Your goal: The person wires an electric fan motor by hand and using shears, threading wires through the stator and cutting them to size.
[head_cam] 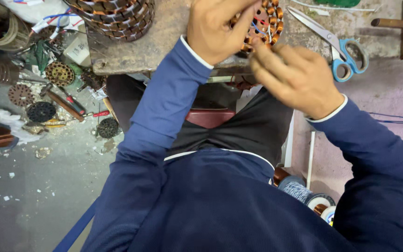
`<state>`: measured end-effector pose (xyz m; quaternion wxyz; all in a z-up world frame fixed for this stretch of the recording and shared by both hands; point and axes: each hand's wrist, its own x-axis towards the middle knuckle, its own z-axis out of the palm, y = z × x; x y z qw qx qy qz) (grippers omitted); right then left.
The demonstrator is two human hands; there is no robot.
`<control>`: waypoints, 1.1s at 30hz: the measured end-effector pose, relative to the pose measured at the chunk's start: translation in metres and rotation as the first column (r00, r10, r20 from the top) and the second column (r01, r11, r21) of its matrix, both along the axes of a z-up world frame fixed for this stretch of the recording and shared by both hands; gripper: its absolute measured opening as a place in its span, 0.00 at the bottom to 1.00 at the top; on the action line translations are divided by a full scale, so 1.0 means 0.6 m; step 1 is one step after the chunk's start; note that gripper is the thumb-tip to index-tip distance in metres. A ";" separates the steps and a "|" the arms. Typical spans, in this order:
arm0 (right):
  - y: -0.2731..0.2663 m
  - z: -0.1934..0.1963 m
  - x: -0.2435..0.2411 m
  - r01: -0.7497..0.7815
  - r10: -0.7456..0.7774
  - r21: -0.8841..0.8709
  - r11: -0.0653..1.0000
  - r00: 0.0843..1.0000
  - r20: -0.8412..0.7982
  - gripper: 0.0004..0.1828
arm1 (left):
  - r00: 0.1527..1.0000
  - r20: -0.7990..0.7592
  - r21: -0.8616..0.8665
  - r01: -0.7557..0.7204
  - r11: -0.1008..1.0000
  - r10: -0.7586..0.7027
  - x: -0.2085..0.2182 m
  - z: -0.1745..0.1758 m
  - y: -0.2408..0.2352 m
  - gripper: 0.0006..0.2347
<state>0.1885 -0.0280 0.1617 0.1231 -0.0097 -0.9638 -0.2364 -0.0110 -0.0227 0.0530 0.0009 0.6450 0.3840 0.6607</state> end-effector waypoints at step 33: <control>0.056 -0.070 0.067 0.173 -0.258 -0.336 0.926 0.939 -0.228 0.10 | 0.995 -0.060 -0.198 0.065 0.978 -0.078 0.054 -0.034 -0.045 0.07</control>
